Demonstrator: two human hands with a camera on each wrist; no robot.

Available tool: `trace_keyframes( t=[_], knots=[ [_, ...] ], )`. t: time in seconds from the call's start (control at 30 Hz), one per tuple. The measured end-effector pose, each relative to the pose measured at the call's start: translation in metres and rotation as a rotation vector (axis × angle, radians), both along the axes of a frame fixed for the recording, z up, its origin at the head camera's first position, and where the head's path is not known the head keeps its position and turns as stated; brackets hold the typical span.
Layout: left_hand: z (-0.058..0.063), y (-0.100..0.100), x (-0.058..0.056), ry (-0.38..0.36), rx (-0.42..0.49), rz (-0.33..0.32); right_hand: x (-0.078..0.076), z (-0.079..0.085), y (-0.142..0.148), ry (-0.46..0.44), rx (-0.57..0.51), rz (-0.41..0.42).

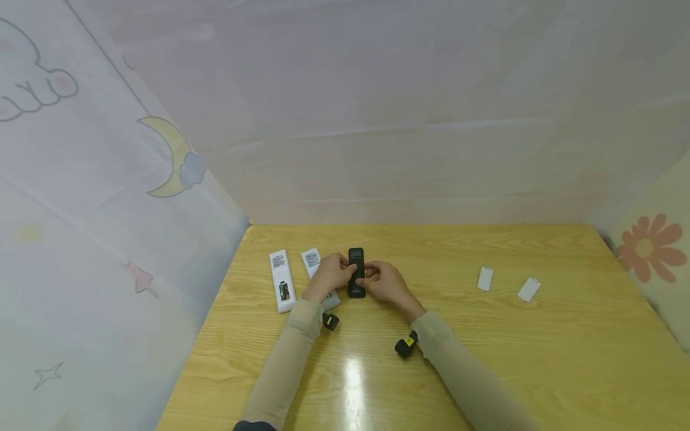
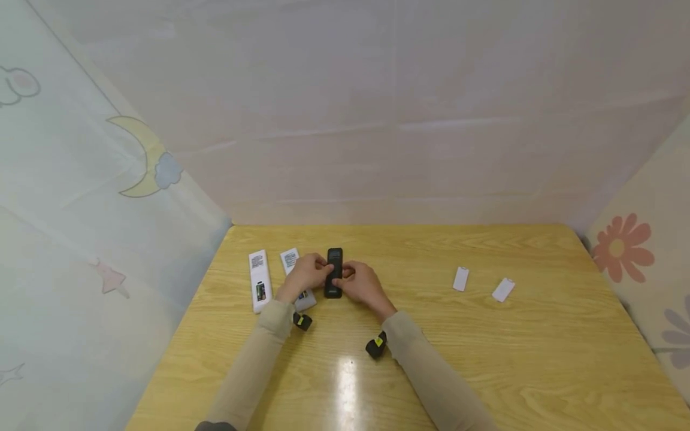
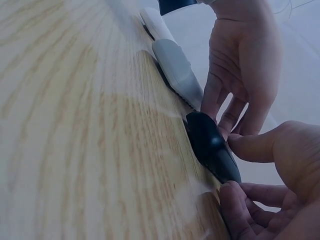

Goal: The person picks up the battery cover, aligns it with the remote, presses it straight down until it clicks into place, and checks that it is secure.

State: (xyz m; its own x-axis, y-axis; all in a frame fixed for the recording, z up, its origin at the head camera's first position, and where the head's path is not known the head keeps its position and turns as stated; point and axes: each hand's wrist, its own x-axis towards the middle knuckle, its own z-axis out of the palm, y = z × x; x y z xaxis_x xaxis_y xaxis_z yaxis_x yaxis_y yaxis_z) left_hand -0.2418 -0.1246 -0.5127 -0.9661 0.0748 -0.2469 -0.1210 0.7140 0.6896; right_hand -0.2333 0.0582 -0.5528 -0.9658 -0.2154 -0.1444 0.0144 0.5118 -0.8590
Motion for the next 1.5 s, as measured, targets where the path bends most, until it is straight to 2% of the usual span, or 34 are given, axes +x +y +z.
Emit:
trace_keyframes(
  t=[0.3, 0.53, 0.67, 0.8, 1.0, 1.27, 1.5],
  knots=[
    [-0.005, 0.004, 0.003, 0.019, -0.044, -0.014, 0.0, 0.0, 0.002, -0.001, -0.01, -0.011],
    [-0.003, 0.004, 0.004, 0.01, -0.022, -0.016, 0.002, 0.002, 0.005, -0.007, -0.039, -0.025],
    [0.0, 0.001, 0.006, 0.014, -0.025, 0.004, 0.002, 0.003, 0.006, -0.005, -0.081, -0.018],
    [0.001, -0.004, 0.006, 0.054, -0.039, 0.024, 0.002, 0.008, 0.006, -0.012, -0.108, -0.002],
    [0.005, -0.008, 0.01, 0.093, -0.04, 0.068, 0.006, 0.02, 0.011, -0.007, -0.1, 0.015],
    [0.011, -0.018, 0.012, 0.113, -0.066, 0.114, 0.013, 0.032, 0.028, 0.051, -0.079, 0.061],
    [0.006, -0.024, 0.012, 0.19, -0.172, 0.175, 0.012, 0.035, 0.047, 0.081, -0.094, 0.069]
  ],
)
